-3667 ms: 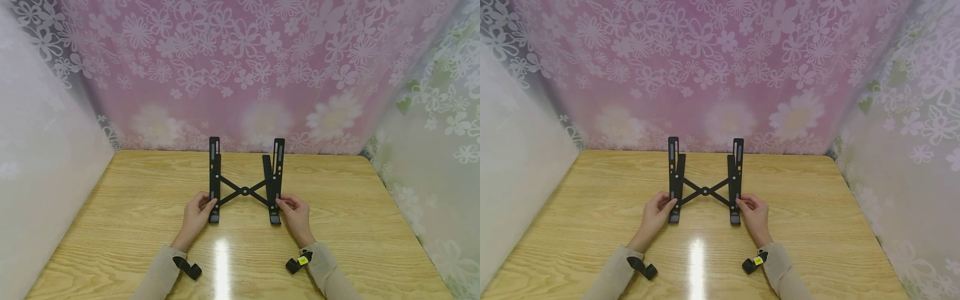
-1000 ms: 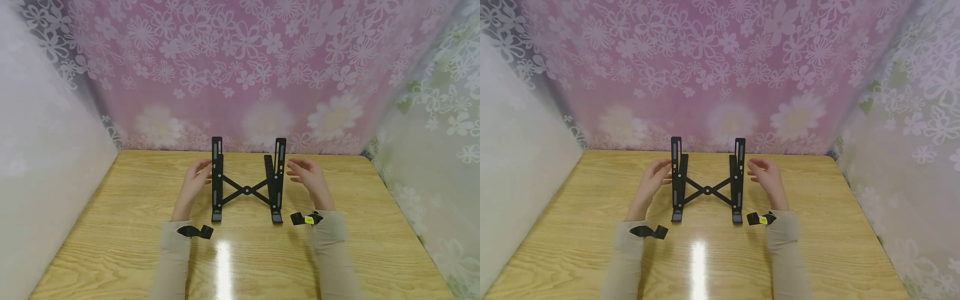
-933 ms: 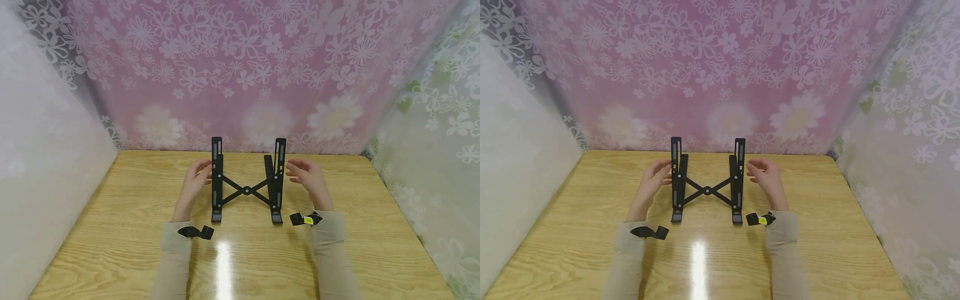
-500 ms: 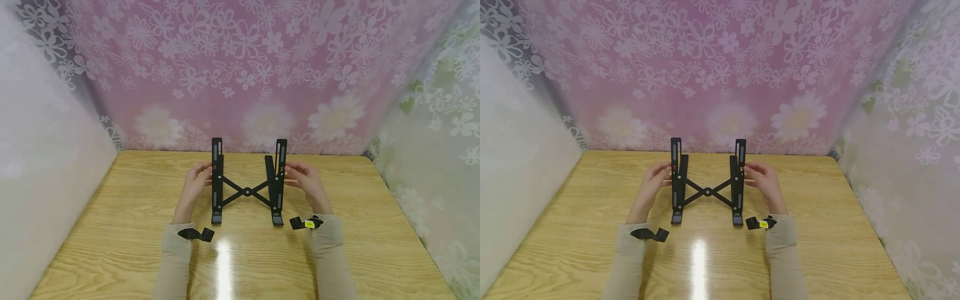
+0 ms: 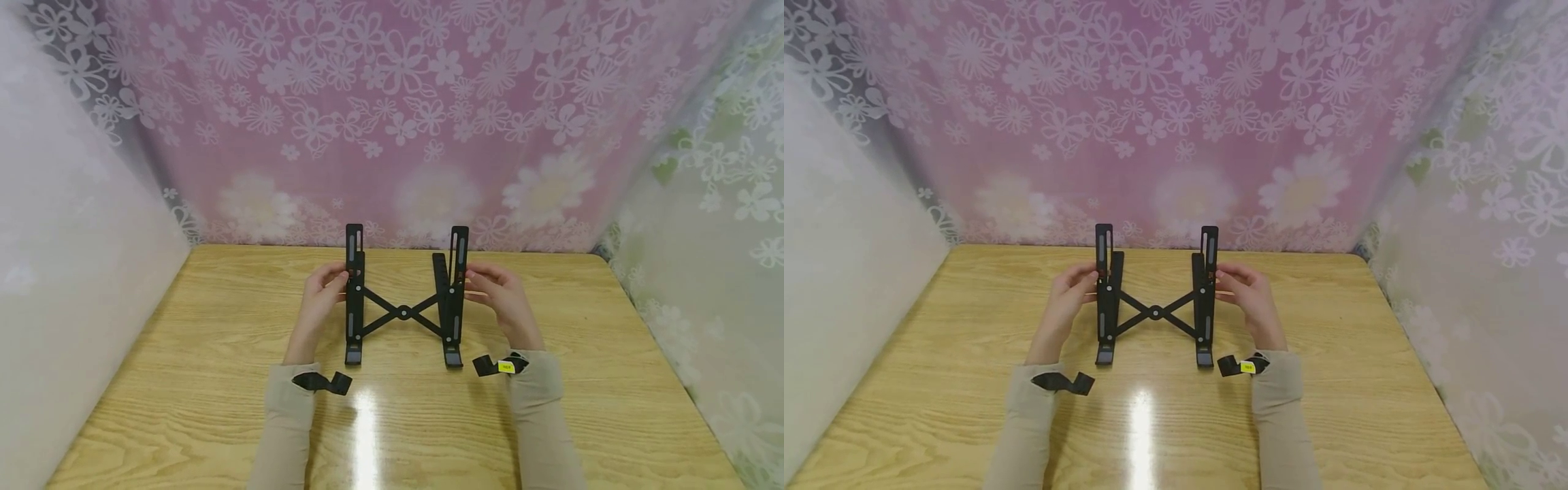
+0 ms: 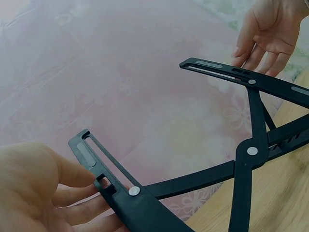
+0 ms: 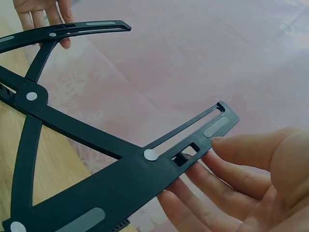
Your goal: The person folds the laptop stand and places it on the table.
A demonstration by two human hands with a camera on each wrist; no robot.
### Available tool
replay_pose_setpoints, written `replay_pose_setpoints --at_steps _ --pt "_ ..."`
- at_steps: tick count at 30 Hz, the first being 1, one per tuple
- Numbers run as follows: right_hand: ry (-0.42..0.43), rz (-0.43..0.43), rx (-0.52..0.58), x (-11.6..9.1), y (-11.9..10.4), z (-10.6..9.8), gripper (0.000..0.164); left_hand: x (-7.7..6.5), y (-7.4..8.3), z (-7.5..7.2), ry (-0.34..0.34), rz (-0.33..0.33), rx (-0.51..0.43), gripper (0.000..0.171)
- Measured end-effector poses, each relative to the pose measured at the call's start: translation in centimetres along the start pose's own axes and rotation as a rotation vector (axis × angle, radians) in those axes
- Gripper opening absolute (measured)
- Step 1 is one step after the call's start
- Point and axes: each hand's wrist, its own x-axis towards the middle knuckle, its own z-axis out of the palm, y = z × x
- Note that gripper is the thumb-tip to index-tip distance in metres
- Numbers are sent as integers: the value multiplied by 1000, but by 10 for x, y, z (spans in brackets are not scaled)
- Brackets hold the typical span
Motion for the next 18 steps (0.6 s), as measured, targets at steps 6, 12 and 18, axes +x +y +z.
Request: replay_pose_setpoints --at_steps 6,12,18 --pt "57 -33 38 3 6 6 40 1 -2 4 37 7 17 25" --pt "94 -51 32 4 8 9 37 0 -3 4 60 0 46 24" --pt "97 -65 40 4 9 9 35 0 -4 4 83 11 62 22"
